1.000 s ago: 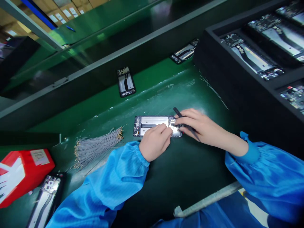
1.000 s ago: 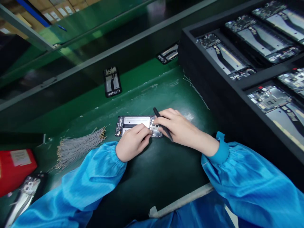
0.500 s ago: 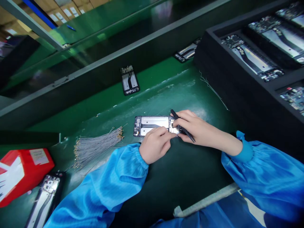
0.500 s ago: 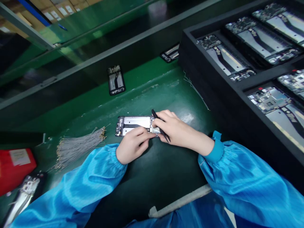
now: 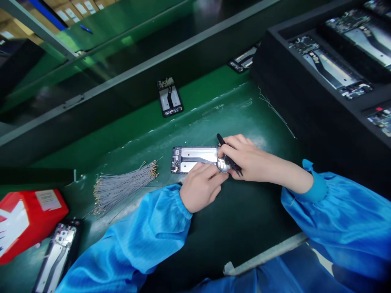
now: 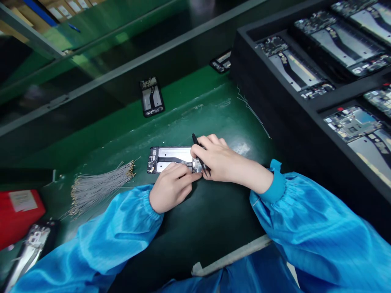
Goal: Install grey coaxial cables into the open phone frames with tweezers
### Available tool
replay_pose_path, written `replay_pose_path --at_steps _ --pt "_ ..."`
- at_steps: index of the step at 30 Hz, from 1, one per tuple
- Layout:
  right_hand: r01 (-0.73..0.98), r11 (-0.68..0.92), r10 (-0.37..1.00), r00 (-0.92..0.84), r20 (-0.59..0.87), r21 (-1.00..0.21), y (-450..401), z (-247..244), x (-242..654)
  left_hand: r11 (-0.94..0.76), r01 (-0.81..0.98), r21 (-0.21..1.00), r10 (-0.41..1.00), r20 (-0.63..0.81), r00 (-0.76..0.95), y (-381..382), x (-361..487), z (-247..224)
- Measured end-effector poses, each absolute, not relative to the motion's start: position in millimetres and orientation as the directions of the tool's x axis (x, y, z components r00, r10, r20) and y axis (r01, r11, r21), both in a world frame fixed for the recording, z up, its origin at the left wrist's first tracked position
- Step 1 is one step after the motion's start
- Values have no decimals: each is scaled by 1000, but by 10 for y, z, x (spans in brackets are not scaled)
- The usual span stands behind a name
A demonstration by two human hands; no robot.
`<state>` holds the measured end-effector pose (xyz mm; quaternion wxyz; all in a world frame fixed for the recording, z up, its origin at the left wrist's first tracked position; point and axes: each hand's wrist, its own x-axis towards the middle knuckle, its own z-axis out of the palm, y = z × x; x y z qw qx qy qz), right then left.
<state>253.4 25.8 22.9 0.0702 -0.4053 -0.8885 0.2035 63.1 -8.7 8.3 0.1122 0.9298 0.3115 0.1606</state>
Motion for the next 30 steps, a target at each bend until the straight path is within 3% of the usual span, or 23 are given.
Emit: replay_pose_path --at_steps 4,10,18,30 --pt "687 597 740 -671 -48 -414 251 242 2527 -828 483 285 549 236 802 28 546 114" --pt "624 593 723 -691 -5 -509 282 199 2612 -799 327 504 504 266 822 235 323 76" --pt "672 559 747 -663 -57 -486 293 212 2550 -830 331 449 481 275 833 223 338 39" --pt "720 533 761 -637 -119 -444 333 272 2473 -821 340 458 488 256 834 208 333 28"
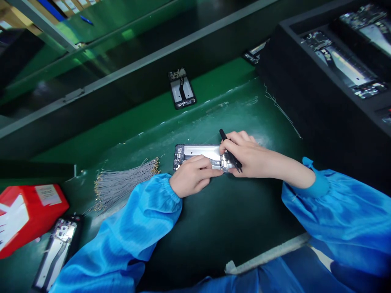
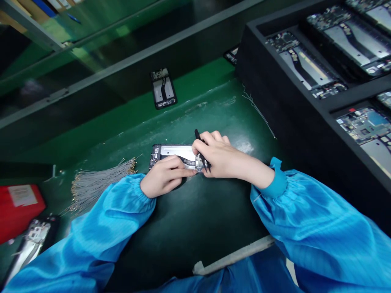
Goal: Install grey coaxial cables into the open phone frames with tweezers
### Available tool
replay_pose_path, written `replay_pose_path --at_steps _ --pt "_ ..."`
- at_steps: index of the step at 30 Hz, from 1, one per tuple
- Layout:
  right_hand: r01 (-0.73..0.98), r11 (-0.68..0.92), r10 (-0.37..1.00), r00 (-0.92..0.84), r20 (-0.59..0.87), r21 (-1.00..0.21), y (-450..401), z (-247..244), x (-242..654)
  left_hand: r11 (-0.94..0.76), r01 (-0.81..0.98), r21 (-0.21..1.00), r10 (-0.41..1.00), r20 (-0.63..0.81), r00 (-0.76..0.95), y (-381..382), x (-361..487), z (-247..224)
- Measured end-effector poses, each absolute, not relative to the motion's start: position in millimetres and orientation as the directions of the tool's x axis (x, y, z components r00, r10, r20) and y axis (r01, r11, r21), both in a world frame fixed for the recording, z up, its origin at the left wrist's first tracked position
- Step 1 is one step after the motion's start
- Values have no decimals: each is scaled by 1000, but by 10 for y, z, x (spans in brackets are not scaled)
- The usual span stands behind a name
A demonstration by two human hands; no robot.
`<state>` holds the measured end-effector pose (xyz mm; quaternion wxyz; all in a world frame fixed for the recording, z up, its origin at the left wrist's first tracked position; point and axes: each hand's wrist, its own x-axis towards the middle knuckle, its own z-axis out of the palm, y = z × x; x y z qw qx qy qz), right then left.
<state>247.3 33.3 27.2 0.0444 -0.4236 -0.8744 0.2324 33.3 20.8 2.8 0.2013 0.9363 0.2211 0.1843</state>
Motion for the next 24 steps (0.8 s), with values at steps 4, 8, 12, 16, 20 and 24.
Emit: replay_pose_path --at_steps 4,8,12,16,20,24 --pt "729 537 762 -635 -126 -424 335 277 2451 -837 353 419 476 236 847 202 335 29" --pt "717 542 766 -636 -94 -438 334 261 2471 -793 365 487 527 248 813 200 346 45" --pt "727 529 773 -626 -103 -438 334 258 2454 -731 330 598 566 261 782 207 356 75" --pt "758 520 792 -600 -109 -394 337 249 2409 -721 313 618 569 271 777 213 355 70" --pt "763 522 797 -595 -100 -381 348 232 2393 -727 310 613 566 280 775 213 352 48" --pt "766 516 796 -595 -116 -384 363 237 2381 -724 316 613 572 280 771 214 355 47"
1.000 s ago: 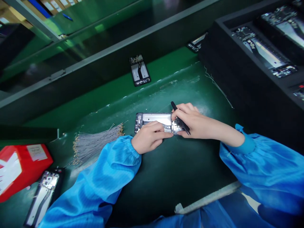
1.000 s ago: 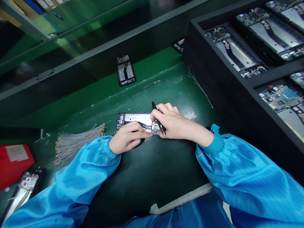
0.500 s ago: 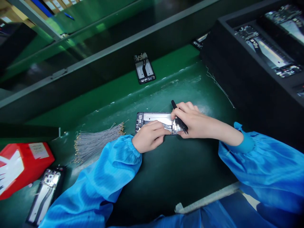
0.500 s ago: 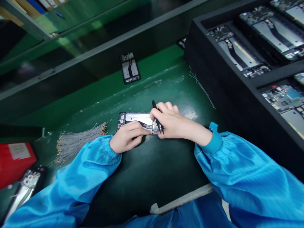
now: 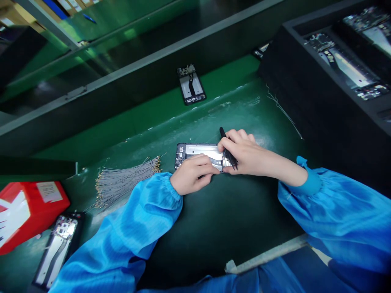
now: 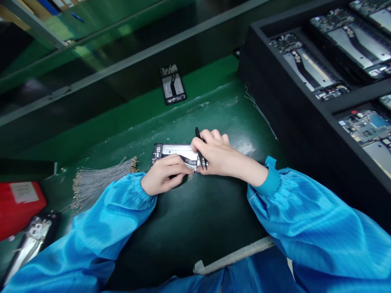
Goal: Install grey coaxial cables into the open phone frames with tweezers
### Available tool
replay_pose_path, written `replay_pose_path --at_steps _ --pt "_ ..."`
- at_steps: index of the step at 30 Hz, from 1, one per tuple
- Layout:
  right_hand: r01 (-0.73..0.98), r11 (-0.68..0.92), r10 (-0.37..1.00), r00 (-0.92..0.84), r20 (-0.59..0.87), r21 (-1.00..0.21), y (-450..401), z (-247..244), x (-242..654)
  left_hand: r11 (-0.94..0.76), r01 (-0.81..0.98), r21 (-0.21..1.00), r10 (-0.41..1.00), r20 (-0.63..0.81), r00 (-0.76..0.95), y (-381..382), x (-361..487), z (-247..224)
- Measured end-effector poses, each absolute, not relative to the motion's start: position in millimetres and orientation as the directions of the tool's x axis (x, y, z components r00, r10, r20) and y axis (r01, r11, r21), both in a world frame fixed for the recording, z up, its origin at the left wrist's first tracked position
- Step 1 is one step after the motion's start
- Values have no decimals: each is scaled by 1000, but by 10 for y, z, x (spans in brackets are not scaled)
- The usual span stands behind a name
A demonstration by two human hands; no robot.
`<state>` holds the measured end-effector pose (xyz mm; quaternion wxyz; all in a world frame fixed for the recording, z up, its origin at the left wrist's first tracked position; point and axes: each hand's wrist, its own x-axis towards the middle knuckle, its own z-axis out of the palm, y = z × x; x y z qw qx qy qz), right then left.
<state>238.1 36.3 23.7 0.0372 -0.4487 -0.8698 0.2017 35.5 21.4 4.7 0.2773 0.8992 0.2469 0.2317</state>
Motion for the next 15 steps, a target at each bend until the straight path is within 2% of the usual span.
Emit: replay_pose_path --at_steps 7,12,15 --pt "786 536 787 -597 -155 -309 380 292 2288 -734 312 603 565 288 773 215 361 63" --pt "682 604 711 -695 -109 -411 416 261 2355 -726 381 572 614 291 734 196 386 57" --pt "669 612 706 -703 -89 -421 432 247 2391 -695 443 567 663 265 701 181 404 47"
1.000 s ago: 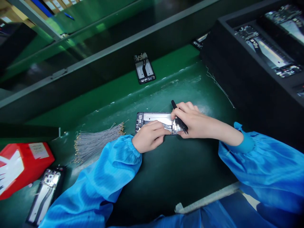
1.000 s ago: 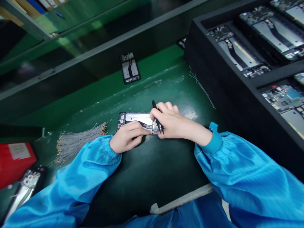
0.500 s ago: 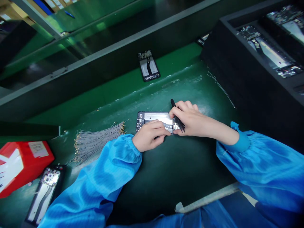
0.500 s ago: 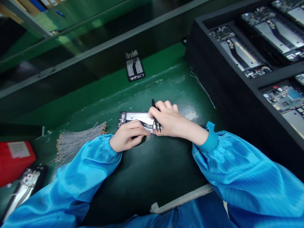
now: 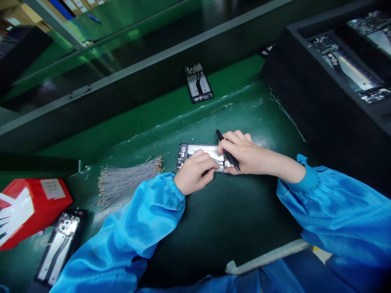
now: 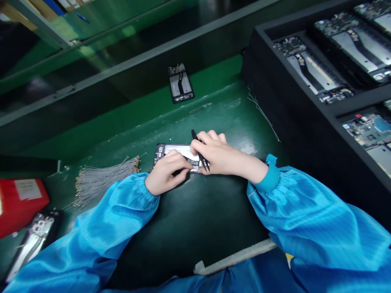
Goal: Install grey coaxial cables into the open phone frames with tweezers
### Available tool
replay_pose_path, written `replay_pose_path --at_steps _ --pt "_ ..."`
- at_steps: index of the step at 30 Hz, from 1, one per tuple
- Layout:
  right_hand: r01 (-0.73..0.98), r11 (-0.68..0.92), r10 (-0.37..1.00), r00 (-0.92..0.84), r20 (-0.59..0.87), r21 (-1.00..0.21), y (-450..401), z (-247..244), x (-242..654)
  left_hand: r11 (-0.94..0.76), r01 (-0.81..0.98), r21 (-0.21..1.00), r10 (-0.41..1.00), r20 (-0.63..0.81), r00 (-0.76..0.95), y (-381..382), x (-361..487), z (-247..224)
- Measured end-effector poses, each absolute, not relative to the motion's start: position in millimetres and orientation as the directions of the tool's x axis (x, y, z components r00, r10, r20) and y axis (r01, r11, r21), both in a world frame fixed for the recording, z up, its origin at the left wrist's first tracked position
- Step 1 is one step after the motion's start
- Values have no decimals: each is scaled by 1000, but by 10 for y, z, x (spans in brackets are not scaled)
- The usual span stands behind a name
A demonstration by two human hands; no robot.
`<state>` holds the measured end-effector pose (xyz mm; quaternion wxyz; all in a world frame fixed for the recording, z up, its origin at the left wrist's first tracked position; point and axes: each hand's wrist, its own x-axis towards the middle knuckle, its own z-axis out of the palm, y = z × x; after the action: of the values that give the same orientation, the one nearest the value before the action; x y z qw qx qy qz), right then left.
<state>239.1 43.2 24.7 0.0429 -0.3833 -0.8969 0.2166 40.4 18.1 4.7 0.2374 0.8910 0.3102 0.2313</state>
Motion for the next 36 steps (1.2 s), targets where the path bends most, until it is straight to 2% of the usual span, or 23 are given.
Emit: replay_pose_path --at_steps 12,23,26,29,33,36 --pt "706 638 713 -692 -108 -308 428 288 2286 -662 506 552 698 210 684 181 434 34" --pt "747 563 758 -637 -138 -354 390 271 2279 -720 424 549 613 218 759 176 381 46" --pt "685 593 720 -686 -102 -424 504 250 2290 -720 517 462 653 202 729 170 389 54" --pt "655 600 754 -654 51 -460 769 162 2286 -700 630 338 699 140 701 243 391 111" --pt "761 503 864 -433 257 -410 1226 12 2220 -711 676 194 694 42 718 524 318 247" --pt "864 342 917 -222 331 -368 1502 -54 2109 -617 782 89 786 120 606 818 184 323"
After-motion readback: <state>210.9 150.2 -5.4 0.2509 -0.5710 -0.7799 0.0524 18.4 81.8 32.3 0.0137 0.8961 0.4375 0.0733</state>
